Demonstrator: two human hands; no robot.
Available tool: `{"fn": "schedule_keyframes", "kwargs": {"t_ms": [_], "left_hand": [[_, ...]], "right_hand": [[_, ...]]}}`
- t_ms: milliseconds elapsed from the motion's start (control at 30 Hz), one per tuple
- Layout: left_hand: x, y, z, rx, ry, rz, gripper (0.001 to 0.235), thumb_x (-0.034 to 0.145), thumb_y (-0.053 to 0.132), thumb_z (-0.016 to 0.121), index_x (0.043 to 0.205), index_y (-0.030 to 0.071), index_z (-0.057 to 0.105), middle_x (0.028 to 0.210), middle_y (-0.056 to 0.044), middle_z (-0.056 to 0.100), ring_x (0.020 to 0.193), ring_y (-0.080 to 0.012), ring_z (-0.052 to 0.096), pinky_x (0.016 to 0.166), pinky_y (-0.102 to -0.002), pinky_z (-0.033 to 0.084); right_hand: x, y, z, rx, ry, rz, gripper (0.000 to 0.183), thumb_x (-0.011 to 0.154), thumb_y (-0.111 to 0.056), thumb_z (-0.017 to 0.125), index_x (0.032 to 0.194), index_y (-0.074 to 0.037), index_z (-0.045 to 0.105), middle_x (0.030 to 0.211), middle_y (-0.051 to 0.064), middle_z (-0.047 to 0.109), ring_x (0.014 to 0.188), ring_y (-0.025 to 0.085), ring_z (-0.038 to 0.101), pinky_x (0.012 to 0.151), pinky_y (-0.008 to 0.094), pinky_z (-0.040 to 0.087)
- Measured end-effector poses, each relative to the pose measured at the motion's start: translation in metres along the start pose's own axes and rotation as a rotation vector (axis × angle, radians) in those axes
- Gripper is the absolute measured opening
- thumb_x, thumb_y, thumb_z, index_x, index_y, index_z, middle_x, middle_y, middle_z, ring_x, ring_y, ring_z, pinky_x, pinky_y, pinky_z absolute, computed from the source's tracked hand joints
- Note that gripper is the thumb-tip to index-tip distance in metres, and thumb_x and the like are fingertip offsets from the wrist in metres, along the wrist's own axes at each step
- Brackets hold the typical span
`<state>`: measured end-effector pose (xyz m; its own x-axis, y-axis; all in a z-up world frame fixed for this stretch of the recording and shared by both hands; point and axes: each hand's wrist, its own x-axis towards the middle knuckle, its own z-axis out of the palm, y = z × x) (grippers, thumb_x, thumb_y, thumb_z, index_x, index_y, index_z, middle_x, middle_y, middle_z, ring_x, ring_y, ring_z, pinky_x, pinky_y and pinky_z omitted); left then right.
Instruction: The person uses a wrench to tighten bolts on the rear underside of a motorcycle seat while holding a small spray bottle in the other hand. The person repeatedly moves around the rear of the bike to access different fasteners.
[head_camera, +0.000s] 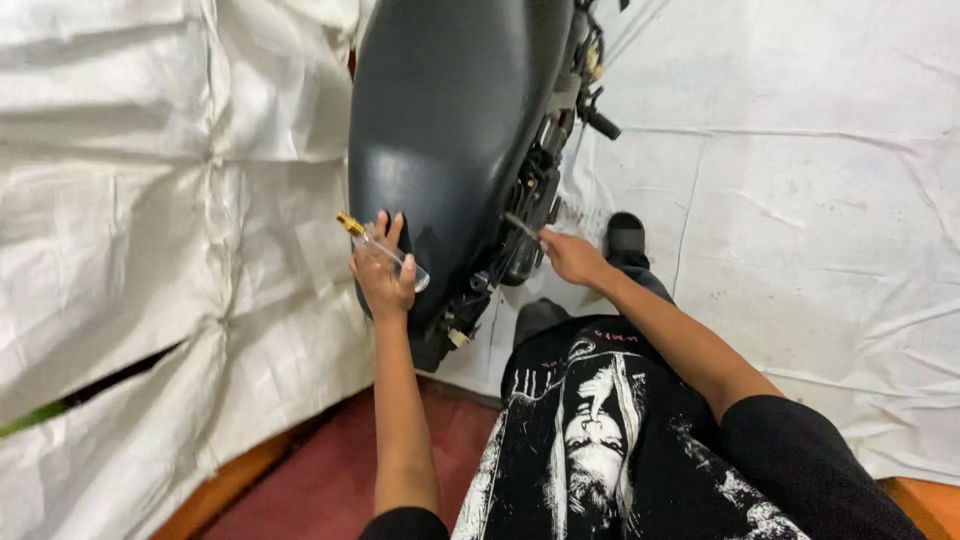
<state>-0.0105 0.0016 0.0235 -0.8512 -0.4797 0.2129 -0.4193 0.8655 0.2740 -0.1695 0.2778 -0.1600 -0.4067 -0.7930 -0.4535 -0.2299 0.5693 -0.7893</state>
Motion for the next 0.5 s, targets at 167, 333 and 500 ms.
{"fn": "schedule_keyframes", "kwargs": {"t_ms": [167,333,500], "left_hand": [[-0.006,-0.014,0.013,-0.015,0.024,-0.005,0.069,0.091,0.071,0.033,0.143,0.036,0.062,0.148,0.006,0.057,0.132,-0.0229,0.050,0.104,-0.040,0.033],[-0.007,-0.014,0.011,-0.029,0.052,-0.016,0.067,0.088,0.070,0.039,0.141,0.037,0.063,0.145,0.007,0.059,0.130,-0.0216,0.049,0.104,-0.041,0.034],[-0.012,-0.016,0.011,-0.047,0.083,-0.038,0.066,0.089,0.070,0.041,0.138,0.033,0.067,0.144,0.006,0.060,0.133,-0.0227,0.048,0.104,-0.045,0.034]], "right_hand": [[-0.005,-0.007,-0.009,-0.054,0.110,0.126,0.026,0.105,-0.030,0.046,0.121,-0.014,0.059,0.093,0.019,0.075,0.095,0.046,0.071,0.086,0.060,0.053],[-0.033,-0.059,-0.022,-0.087,0.165,0.176,0.039,0.108,-0.033,0.041,0.133,-0.015,0.065,0.100,0.021,0.076,0.098,0.046,0.071,0.087,0.058,0.055],[0.002,-0.051,0.018,0.035,0.271,0.310,0.041,0.107,-0.042,0.044,0.134,-0.022,0.067,0.116,0.022,0.073,0.116,0.046,0.065,0.100,0.058,0.050]]}}
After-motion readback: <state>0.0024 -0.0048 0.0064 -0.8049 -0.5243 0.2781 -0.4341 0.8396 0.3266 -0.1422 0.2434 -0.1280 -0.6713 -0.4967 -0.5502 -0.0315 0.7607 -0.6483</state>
